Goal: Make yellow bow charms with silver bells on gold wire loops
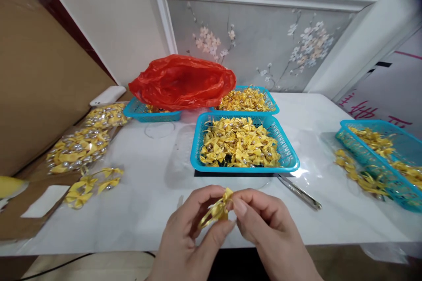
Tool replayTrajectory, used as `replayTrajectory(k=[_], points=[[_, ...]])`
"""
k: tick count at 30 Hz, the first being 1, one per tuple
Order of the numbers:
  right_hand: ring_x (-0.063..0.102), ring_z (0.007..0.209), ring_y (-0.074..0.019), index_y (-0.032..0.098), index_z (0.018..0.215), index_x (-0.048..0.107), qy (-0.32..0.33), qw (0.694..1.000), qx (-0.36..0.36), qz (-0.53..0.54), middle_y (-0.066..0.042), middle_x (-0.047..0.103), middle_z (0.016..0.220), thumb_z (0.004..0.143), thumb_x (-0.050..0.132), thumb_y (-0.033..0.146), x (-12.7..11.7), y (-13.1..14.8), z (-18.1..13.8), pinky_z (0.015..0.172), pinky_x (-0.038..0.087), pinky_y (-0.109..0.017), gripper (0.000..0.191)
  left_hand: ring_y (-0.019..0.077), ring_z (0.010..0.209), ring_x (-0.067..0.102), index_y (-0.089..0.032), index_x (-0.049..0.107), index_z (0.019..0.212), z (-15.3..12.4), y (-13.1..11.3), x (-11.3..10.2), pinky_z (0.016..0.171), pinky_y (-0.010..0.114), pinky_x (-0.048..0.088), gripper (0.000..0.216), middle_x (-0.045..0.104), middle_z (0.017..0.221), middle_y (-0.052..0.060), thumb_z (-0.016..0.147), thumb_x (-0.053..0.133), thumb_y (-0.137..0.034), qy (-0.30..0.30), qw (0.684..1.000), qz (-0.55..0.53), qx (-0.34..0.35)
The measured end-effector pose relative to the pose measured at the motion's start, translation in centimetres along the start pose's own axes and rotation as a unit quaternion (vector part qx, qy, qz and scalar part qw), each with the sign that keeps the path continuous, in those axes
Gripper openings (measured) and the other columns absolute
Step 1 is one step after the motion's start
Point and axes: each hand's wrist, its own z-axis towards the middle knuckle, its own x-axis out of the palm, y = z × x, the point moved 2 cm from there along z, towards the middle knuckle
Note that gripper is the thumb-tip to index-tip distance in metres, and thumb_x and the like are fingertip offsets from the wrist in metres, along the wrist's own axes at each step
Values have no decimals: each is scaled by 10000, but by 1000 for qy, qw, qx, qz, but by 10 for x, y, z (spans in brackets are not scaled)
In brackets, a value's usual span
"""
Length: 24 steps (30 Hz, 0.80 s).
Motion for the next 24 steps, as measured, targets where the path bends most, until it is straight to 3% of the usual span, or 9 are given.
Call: replayTrajectory(k=[3, 5, 7, 10, 13, 17, 21, 24], points=[[370, 560, -104, 175, 778, 728, -13, 999, -24, -38, 11, 513, 619, 868, 618, 488, 2, 4, -1, 533, 322, -228, 344, 151, 763, 693, -265, 693, 897, 2, 0, 0, 701, 188, 558, 103, 743, 818, -31, 797, 712, -250, 1, 999, -36, -35], [460, 616, -128, 186, 761, 729, -15, 999, -31, -41, 0, 561, 640, 874, 614, 471, 2, 6, 0, 609, 391, -240, 328, 131, 721, 683, -269, 659, 954, 2, 1, -2, 688, 178, 553, 169, 731, 787, -43, 797, 722, -254, 6, 996, -65, -57], [443, 591, -122, 189, 727, 717, -9, 999, -22, -26, 14, 532, 595, 881, 611, 460, 2, 4, 1, 617, 396, -241, 329, 120, 680, 676, -281, 588, 1068, 2, 2, -3, 671, 182, 551, 300, 726, 779, -50, 802, 725, -262, 12, 992, -95, -83], [303, 517, -88, 169, 693, 676, 6, 999, 18, 33, 48, 418, 528, 872, 637, 452, 1, -3, 4, 513, 284, -219, 337, 119, 651, 679, -316, 418, 1207, 0, 5, -3, 647, 194, 546, 487, 734, 773, -63, 819, 707, -257, 21, 987, -120, -102], [162, 459, -57, 157, 701, 627, 31, 987, 73, 137, 103, 244, 467, 841, 687, 444, 0, -14, 8, 452, 137, -214, 326, 129, 638, 689, -344, 332, 1183, -2, 10, -5, 621, 204, 541, 498, 726, 723, -87, 842, 677, -232, 11, 991, -112, -74], [103, 421, -39, 162, 751, 610, 46, 974, 101, 195, 132, 196, 441, 814, 709, 453, -2, -22, 10, 426, 106, -207, 314, 121, 635, 685, -288, 514, 950, 2, 16, -12, 602, 194, 539, 166, 692, 745, -58, 881, 583, -154, 43, 998, -34, 33], [215, 476, -65, 168, 773, 630, 32, 999, 27, -5, 77, 330, 523, 883, 614, 461, 0, -13, 1, 436, 175, -202, 313, 133, 640, 651, -226, 648, 717, 11, 18, -15, 598, 205, 505, 255, 668, 692, -11, 873, 506, -82, 112, 975, 128, 141], [361, 497, -85, 179, 803, 631, 11, 972, -93, -218, 33, 471, 588, 945, 495, 337, 7, -10, -8, 458, 264, -210, 253, 204, 810, 695, -234, 740, 798, 13, 22, -17, 738, 273, 538, 236, 743, 800, 38, 847, 546, -109, 114, 976, 141, 122]])
